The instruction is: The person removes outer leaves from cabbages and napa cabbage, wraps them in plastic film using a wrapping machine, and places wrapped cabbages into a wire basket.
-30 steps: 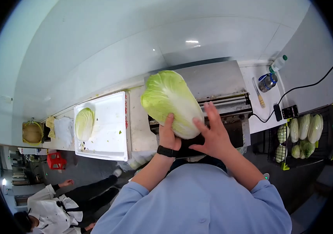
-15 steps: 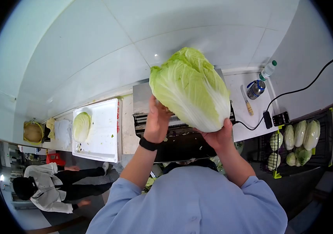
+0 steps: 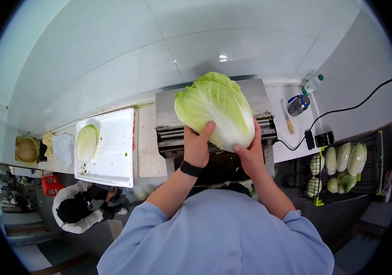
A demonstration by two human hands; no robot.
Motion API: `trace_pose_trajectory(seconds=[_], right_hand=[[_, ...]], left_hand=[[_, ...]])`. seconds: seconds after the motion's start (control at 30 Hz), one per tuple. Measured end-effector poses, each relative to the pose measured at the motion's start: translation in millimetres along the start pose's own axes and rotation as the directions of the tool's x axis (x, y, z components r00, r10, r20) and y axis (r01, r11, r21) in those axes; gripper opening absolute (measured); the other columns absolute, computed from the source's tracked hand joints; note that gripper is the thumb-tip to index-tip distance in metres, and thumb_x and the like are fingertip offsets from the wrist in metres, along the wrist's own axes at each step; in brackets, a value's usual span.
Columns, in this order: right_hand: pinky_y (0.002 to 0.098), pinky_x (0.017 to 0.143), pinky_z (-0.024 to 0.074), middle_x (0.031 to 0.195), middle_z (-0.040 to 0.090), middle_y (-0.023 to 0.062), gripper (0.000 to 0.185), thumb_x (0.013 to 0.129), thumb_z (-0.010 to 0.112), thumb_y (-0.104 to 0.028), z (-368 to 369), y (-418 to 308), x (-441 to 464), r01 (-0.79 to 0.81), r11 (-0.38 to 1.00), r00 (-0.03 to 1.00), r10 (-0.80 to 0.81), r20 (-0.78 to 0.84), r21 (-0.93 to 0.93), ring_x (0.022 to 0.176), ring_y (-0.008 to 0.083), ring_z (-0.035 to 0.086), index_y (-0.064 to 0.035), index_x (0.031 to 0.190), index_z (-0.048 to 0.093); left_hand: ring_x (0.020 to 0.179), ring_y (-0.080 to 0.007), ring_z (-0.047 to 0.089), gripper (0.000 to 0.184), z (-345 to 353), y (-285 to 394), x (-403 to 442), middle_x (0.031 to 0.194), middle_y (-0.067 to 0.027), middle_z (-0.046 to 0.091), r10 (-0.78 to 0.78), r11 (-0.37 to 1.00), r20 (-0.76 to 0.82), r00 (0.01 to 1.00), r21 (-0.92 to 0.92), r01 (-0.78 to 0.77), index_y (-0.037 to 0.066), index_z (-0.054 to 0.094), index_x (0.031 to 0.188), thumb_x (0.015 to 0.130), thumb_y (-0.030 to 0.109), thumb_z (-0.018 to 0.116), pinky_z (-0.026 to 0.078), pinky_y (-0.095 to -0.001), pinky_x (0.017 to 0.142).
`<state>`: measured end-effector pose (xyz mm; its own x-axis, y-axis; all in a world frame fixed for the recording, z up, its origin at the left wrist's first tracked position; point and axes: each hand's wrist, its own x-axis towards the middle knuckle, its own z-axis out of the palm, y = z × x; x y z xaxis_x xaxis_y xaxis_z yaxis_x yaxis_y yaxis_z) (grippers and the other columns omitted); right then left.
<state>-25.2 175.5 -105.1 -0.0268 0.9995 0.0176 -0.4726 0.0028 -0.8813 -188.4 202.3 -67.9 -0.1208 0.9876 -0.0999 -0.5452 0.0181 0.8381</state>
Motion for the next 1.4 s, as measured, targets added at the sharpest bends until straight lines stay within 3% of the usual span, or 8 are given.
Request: trace_pose_trajectory(seconds=[0.2, 0.4, 0.5, 0.67, 0.87, 1.0, 1.2, 1.4], right_hand=[[0.0394, 0.112, 0.042, 0.151, 0.042, 0.0071, 0.096, 0.082, 0.081, -0.01, 4.6, 0.3, -8.5, -0.142, 0.968, 0.985, 0.158, -0.065, 0.207, 0.139, 0.0237, 0.044, -0.0172, 0.158, 0.023], [0.0408, 0.107, 0.047, 0.149, 0.044, 0.0069, 0.092, 0.084, 0.08, -0.013, 12.8, 4.3, -13.0, -0.195, 0.965, 0.973, 0.213, -0.087, 0.178, 0.136, 0.0226, 0.047, -0.0168, 0.157, 0.024], [0.0433, 0.086, 0.0618, 0.138, 0.056, 0.011, 0.068, 0.097, 0.064, -0.032, 9.2, 10.5, -11.6, -0.176, 0.974, 0.976, 0.192, -0.103, 0.145, 0.116, 0.0271, 0.065, -0.0134, 0.154, 0.032], [0.0435, 0.063, 0.0635, 0.122, 0.063, 0.0255, 0.075, 0.099, 0.037, -0.066, -12.5, -8.0, -7.5, -0.601, 0.648, 0.797, 0.534, 0.283, 0.468, 0.09, 0.0394, 0.073, -0.0076, 0.146, 0.046], [0.0555, 0.072, 0.0629, 0.121, 0.062, 0.0338, 0.094, 0.092, 0.027, -0.083, 6.3, -15.1, -14.1, -0.873, 0.165, 0.462, 0.582, 0.669, 0.459, 0.082, 0.0469, 0.072, -0.0089, 0.148, 0.044], [0.0465, 0.069, 0.0626, 0.129, 0.063, 0.0239, 0.096, 0.093, 0.024, -0.083, 35.3, -34.3, -29.6, -0.8, 0.511, 0.596, 0.738, 0.318, 0.315, 0.097, 0.0428, 0.072, -0.007, 0.148, 0.044], [0.0358, 0.064, 0.0614, 0.129, 0.064, 0.0158, 0.082, 0.094, 0.048, -0.07, 9.2, 1.8, -59.3, -0.435, 0.896, 0.896, 0.441, 0.061, -0.087, 0.096, 0.0332, 0.073, -0.0148, 0.152, 0.034], [0.0319, 0.057, 0.0586, 0.12, 0.069, 0.0165, 0.079, 0.093, 0.057, -0.061, 0.5, -4.7, -51.1, -0.491, 0.868, 0.871, 0.49, -0.035, -0.068, 0.082, 0.0316, 0.075, -0.0071, 0.148, 0.039]], left_hand=[[0.12, -0.0205, 0.06, 0.043, -23.0, 26.8, 7.2, 0.133, -0.0073, 0.06, -0.104, 0.959, 0.129, 0.986, -0.252, 0.134, 0.004, 0.046, 0.142, 0.107, 0.029, 0.053, 0.049, -0.0372, 0.101], [0.125, -0.0222, 0.059, 0.05, -37.6, 29.4, 9.7, 0.137, -0.009, 0.061, -0.141, 0.983, 0.095, 0.985, -0.107, 0.151, 0.005, 0.049, 0.143, 0.111, 0.041, 0.035, 0.047, -0.0406, 0.104], [0.122, -0.0222, 0.061, 0.05, -60.9, 37.0, 10.1, 0.133, -0.0109, 0.063, -0.14, 0.967, 0.226, 0.964, -0.179, 0.182, 0.005, 0.05, 0.142, 0.111, 0.04, 0.033, 0.048, -0.0394, 0.103], [0.135, -0.0243, 0.05, 0.076, -132.0, 39.7, 51.4, 0.153, -0.0136, 0.044, 0.263, 0.883, 0.324, 0.909, 0.299, -0.362, 0.006, 0.032, 0.155, 0.094, 0.032, 0.071, 0.041, -0.0423, 0.111], [0.135, -0.021, 0.049, 0.084, -88.6, 61.2, 41.9, 0.152, -0.0095, 0.044, 0.046, 0.925, 0.581, 0.813, 0.283, -0.254, 0.007, 0.03, 0.155, 0.086, 0.014, 0.078, 0.042, -0.0387, 0.111], [0.125, -0.0211, 0.059, 0.065, -93.3, 46.9, 14.2, 0.138, -0.0076, 0.058, -0.212, 0.963, 0.443, 0.871, -0.059, 0.264, 0.005, 0.047, 0.144, 0.085, 0.003, 0.074, 0.05, -0.0372, 0.102], [0.125, -0.0223, 0.058, 0.063, -105.6, 15.4, -7.3, 0.139, -0.0077, 0.056, -0.266, 0.92, 0.389, 0.882, -0.172, 0.353, 0.007, 0.042, 0.147, 0.091, 0.009, 0.071, 0.05, -0.0381, 0.101], [0.13, -0.0228, 0.054, 0.062, -109.3, 40.2, 15.6, 0.145, -0.008, 0.054, -0.338, 0.903, 0.309, 0.889, -0.159, 0.399, 0.008, 0.037, 0.153, 0.1, 0.023, 0.064, 0.047, -0.0401, 0.106]])
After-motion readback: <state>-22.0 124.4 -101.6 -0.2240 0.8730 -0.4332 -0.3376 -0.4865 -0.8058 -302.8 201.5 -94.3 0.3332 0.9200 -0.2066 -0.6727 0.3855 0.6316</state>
